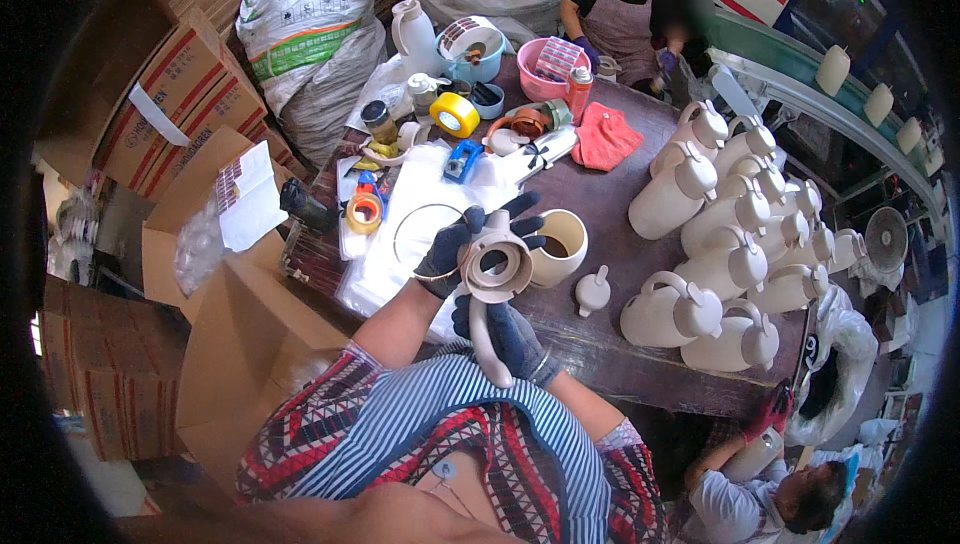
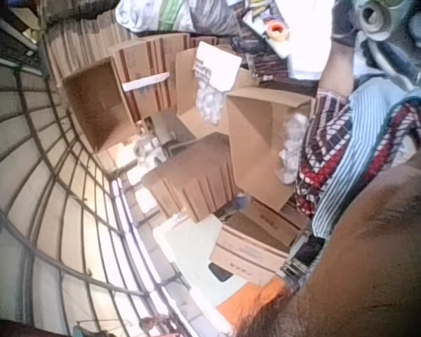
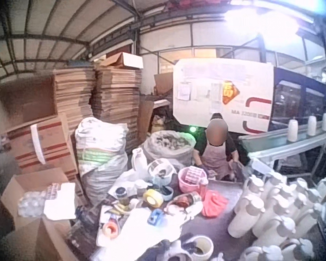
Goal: The person assembles white thermos flasks at a workbench. They unwrap a flask, insert the inner metal liner, and screw on the lid. The person repeats this process for multiple flasks, placing the assembled units on the table.
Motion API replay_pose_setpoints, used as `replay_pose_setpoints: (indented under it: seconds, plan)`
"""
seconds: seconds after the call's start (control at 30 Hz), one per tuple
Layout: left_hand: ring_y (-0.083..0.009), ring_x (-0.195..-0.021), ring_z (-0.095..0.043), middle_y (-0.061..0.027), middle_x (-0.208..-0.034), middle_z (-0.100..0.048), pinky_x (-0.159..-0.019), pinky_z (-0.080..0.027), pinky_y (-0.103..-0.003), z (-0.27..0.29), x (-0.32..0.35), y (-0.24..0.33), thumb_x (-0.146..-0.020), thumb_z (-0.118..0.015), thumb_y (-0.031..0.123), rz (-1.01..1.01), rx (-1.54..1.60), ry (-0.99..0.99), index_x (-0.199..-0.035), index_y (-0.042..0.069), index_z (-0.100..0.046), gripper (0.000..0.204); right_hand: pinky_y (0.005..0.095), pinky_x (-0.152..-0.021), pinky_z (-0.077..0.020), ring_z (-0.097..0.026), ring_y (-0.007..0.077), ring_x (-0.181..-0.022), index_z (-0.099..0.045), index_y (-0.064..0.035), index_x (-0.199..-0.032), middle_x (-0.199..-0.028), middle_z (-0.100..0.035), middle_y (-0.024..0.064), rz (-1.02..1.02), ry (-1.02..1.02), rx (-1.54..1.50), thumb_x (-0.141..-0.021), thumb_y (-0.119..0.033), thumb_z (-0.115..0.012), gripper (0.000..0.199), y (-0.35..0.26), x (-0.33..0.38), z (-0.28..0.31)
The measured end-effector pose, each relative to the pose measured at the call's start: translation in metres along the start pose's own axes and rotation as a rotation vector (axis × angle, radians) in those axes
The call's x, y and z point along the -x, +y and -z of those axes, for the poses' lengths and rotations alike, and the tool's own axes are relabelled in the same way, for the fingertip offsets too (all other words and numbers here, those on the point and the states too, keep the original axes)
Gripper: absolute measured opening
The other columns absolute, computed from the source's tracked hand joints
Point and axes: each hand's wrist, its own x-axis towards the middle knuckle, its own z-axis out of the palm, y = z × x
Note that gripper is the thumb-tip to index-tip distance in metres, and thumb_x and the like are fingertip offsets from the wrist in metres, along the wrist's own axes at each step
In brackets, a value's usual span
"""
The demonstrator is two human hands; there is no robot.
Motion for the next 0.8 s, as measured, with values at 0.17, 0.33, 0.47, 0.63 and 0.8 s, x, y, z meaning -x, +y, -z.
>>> replay_pose_setpoints:
  seconds: [0.17, 0.33, 0.47, 0.63, 0.8]
  plan:
    - [-0.0359, -0.120, -0.060, -0.0203, -0.145, -0.049, -0.101, -0.053, -0.044, 0.049, 0.013, -0.006, -0.095, -0.065, 0.023, 0.026, -0.092, 0.014, -0.122, 0.007, -0.063, 0.031, 0.0431, -0.084, -0.0505, -0.062, 0.0338, -0.094, -0.064, -0.0027, -0.116, -0.108, -0.066, 0.0170, 0.170, 0.328, 0.885, -0.084, -0.010, -0.069, 0.034, -0.044, 0.024, 0.022]
    - [-0.0287, -0.132, -0.050, -0.0141, -0.149, -0.046, -0.104, -0.050, -0.034, 0.048, 0.011, -0.032, -0.101, -0.057, 0.024, 0.134, 0.073, 0.070, -0.141, 0.009, -0.049, 0.044, 0.0387, -0.076, -0.0478, -0.061, 0.0233, -0.089, -0.069, -0.0106, -0.110, -0.114, -0.065, 0.0063, 0.785, 0.252, 1.383, -0.074, -0.021, -0.074, 0.038, -0.135, 0.014, -0.014]
    - [-0.0247, -0.132, -0.048, -0.0103, -0.152, -0.043, -0.107, -0.048, -0.040, 0.058, 0.012, -0.036, -0.102, -0.054, 0.018, 0.209, 0.793, 0.036, -0.150, 0.012, -0.040, 0.050, 0.0385, -0.077, -0.0482, -0.056, 0.0210, -0.087, -0.068, -0.0140, -0.115, -0.103, -0.058, 0.0011, 0.642, -0.018, 1.735, -0.069, -0.022, -0.070, 0.046, -0.113, -0.029, -0.031]
    - [-0.0281, -0.145, -0.036, -0.0138, -0.158, -0.036, -0.119, -0.036, -0.045, 0.042, 0.017, -0.032, -0.099, -0.063, 0.028, 0.034, 0.017, -0.111, -0.157, 0.011, -0.028, 0.070, 0.0388, -0.082, -0.0501, -0.061, 0.0211, -0.096, -0.072, -0.0136, -0.108, -0.109, -0.064, -0.0006, 0.936, 0.112, 1.548, -0.071, -0.020, -0.076, 0.037, -0.112, -0.004, -0.009]
    - [-0.0382, -0.152, -0.021, -0.0206, -0.165, -0.016, -0.123, -0.023, -0.050, 0.035, 0.008, -0.033, -0.097, -0.062, 0.043, -0.155, -0.223, -0.296, -0.161, 0.015, -0.016, 0.083, 0.0390, -0.083, -0.0526, -0.065, 0.0233, -0.096, -0.073, -0.0095, -0.109, -0.104, -0.069, 0.0028, 0.908, 0.214, 1.541, -0.073, -0.025, -0.083, 0.040, -0.095, 0.034, 0.040]
